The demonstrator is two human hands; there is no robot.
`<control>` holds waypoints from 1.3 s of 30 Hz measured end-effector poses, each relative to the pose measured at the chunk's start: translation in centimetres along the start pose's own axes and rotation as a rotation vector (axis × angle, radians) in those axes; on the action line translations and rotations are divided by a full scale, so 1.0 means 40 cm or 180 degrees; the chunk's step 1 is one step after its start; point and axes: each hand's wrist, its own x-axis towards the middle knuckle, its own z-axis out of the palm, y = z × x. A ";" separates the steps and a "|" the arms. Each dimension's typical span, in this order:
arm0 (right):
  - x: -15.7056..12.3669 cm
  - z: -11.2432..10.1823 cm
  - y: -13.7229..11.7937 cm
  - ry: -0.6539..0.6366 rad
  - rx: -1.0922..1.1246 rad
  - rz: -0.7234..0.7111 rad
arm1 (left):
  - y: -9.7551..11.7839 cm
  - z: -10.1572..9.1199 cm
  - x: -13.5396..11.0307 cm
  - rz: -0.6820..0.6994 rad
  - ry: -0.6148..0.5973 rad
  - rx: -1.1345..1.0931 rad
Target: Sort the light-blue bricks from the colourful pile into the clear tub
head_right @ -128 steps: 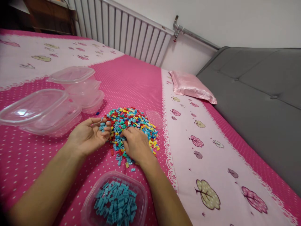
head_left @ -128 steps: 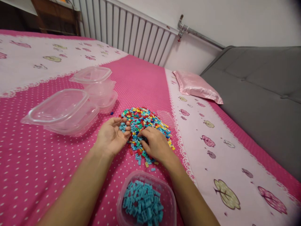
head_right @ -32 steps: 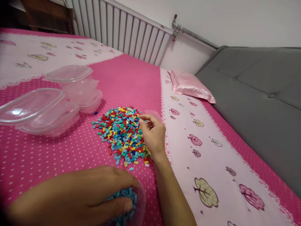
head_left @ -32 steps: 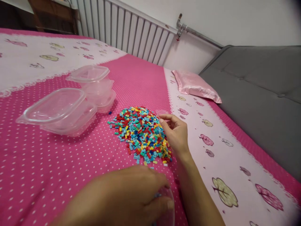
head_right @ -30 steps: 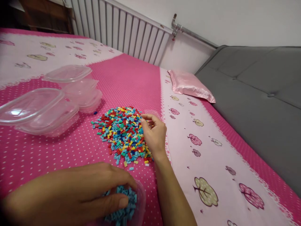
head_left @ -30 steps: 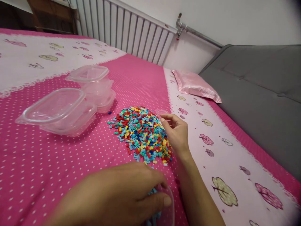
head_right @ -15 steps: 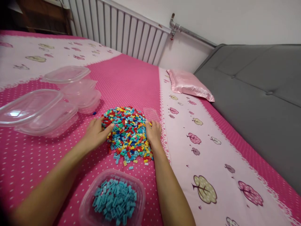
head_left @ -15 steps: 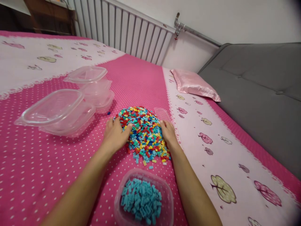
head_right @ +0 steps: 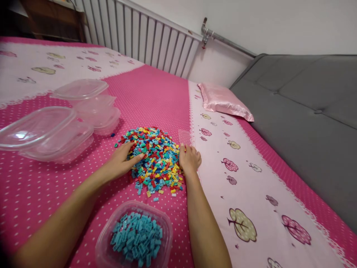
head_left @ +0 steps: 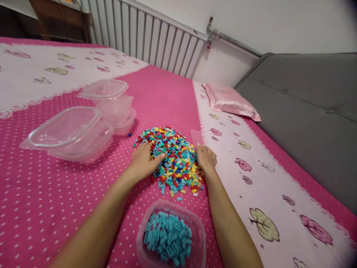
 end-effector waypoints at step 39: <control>-0.053 0.008 -0.076 -0.1181 0.2196 -0.1355 | 0.001 -0.006 0.030 0.0470 -0.0019 -0.0994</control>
